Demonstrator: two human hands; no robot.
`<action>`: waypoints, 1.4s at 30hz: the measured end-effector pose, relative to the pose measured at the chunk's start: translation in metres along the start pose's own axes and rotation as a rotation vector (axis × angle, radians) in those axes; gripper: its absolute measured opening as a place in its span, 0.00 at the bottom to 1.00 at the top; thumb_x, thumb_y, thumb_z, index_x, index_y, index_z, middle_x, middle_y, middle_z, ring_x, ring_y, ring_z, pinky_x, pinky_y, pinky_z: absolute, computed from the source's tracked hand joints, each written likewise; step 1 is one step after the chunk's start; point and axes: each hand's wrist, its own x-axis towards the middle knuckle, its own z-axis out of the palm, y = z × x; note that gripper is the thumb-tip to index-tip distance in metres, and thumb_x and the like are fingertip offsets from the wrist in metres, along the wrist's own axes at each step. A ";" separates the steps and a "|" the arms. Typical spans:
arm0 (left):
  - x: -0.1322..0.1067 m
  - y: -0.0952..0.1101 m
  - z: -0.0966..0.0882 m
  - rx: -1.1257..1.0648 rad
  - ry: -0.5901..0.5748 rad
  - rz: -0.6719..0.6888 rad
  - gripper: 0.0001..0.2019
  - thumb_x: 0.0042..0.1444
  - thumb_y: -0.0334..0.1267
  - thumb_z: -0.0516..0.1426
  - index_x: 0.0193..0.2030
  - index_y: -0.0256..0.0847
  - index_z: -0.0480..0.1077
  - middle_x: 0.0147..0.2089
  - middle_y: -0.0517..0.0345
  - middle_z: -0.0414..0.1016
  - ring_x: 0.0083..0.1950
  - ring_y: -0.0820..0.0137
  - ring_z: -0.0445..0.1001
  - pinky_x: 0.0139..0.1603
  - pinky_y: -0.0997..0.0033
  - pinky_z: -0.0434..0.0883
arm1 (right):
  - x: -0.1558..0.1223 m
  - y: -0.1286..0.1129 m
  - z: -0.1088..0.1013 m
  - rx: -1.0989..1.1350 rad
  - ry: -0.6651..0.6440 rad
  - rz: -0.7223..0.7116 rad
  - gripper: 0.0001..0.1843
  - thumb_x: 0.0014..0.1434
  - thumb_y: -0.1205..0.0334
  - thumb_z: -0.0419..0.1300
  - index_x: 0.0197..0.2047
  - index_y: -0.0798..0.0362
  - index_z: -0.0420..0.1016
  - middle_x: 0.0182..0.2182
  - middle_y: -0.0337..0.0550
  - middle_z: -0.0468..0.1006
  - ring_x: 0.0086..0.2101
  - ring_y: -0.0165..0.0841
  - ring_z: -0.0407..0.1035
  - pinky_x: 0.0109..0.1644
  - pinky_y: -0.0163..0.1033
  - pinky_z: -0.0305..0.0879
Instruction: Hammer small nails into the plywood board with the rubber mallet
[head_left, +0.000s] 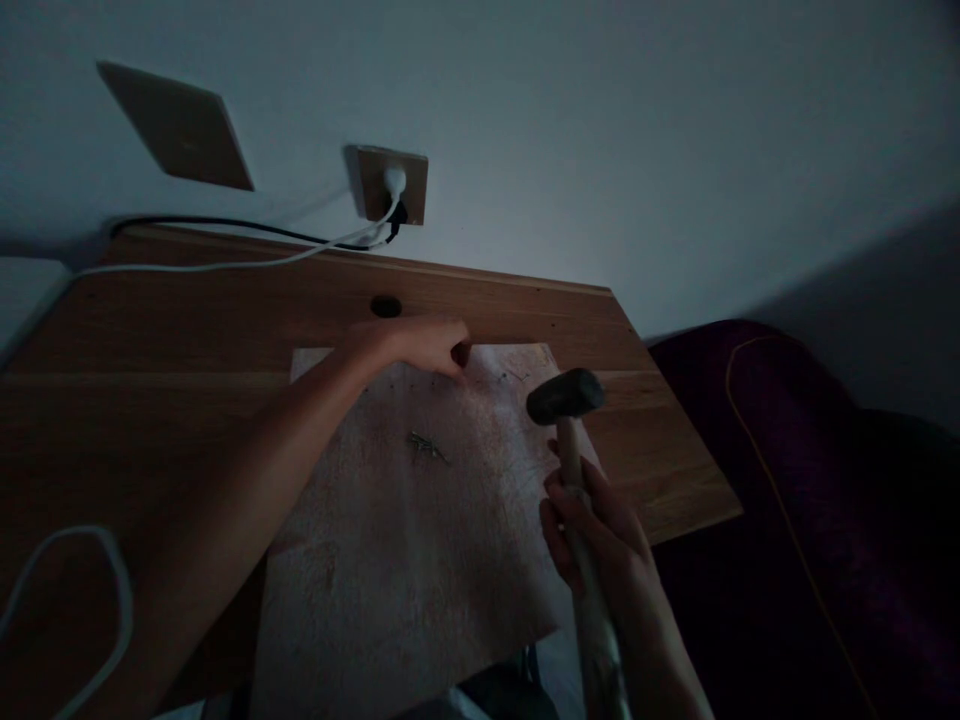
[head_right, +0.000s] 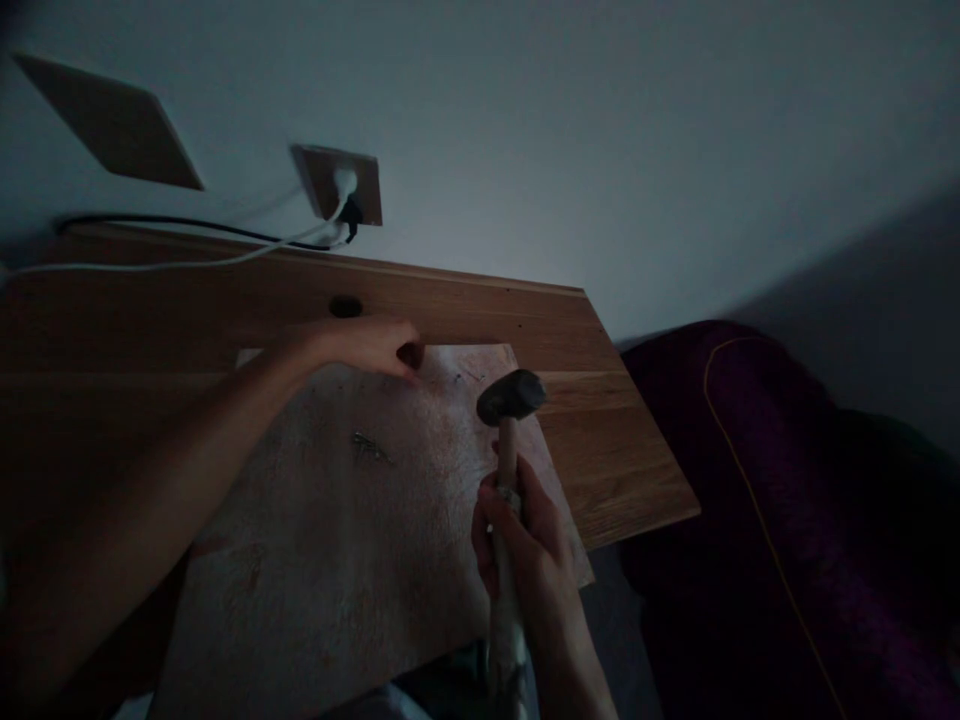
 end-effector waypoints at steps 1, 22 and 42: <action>0.001 -0.001 0.001 0.004 0.004 0.007 0.08 0.52 0.44 0.67 0.35 0.42 0.82 0.35 0.54 0.83 0.37 0.64 0.77 0.40 0.67 0.67 | -0.006 0.000 -0.003 -0.013 -0.011 0.034 0.28 0.66 0.46 0.69 0.64 0.48 0.72 0.19 0.28 0.67 0.13 0.24 0.54 0.13 0.27 0.51; -0.001 -0.005 -0.002 -0.073 0.025 0.027 0.13 0.52 0.47 0.68 0.41 0.41 0.84 0.42 0.51 0.85 0.39 0.64 0.78 0.42 0.67 0.68 | -0.055 -0.026 -0.003 -0.210 0.274 -0.192 0.29 0.67 0.37 0.66 0.64 0.41 0.73 0.27 0.35 0.70 0.18 0.29 0.61 0.16 0.32 0.57; -0.009 0.001 -0.015 -0.022 0.067 -0.018 0.09 0.52 0.40 0.69 0.40 0.43 0.85 0.38 0.55 0.85 0.38 0.65 0.77 0.40 0.68 0.65 | -0.034 0.000 -0.030 -0.705 0.314 -0.169 0.27 0.72 0.36 0.57 0.56 0.51 0.75 0.18 0.30 0.69 0.15 0.30 0.65 0.18 0.31 0.61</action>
